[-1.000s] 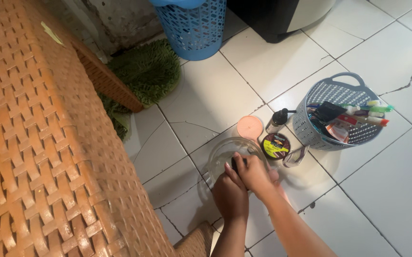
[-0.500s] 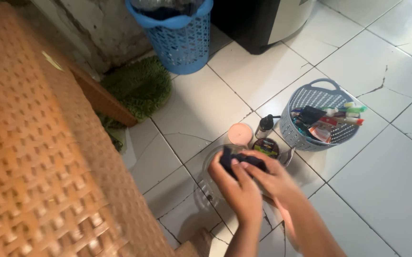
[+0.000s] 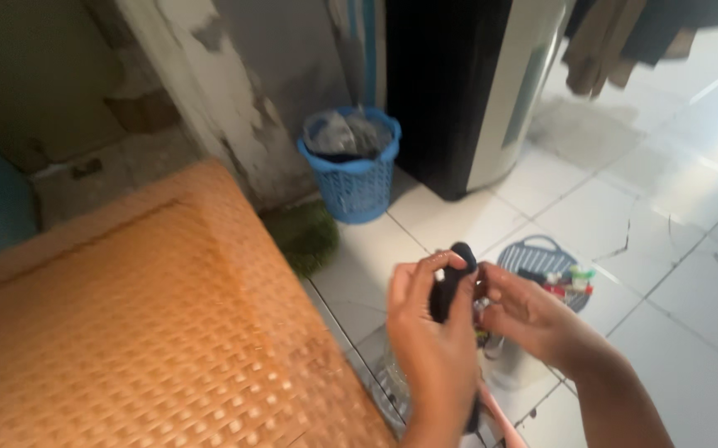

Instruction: The person repeatedly wipes a woven rattan table with a dark cloth. They periodically dip the cloth into a glass bowl of water on the floor to wet it before resuming wiping the table surface.

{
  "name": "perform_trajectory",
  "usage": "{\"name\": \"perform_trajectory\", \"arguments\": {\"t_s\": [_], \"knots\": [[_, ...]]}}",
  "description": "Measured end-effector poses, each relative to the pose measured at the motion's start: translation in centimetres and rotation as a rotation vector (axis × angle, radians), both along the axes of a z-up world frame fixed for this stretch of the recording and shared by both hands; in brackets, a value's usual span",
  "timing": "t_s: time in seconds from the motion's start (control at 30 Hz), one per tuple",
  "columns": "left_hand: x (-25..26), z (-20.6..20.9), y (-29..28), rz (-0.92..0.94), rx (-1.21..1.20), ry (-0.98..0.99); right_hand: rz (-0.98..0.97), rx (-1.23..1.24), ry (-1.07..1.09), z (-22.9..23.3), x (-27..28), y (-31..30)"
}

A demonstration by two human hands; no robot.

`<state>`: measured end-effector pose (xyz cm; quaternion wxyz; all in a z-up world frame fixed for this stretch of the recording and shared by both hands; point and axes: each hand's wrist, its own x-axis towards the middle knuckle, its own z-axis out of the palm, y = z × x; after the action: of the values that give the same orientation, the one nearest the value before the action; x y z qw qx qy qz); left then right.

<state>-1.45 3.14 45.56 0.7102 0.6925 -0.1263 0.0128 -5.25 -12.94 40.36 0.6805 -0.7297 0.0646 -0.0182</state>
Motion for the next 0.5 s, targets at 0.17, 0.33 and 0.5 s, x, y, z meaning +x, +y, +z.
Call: {"name": "perform_trajectory", "arguments": {"t_s": [0.17, 0.33, 0.5], "knots": [[0.2, 7.3, 7.3, 0.223, 0.098, -0.467, -0.005, -0.211, -0.193, 5.9, -0.1, 5.7], [0.9, 11.5, 16.3, 0.191, -0.131, -0.629, -0.022, -0.001, -0.136, 12.5, -0.1, 12.1], [1.3, 12.2, 23.8, 0.125, -0.362, -0.291, -0.069, 0.211, -0.241, 17.4, 3.1, 21.4]]}}
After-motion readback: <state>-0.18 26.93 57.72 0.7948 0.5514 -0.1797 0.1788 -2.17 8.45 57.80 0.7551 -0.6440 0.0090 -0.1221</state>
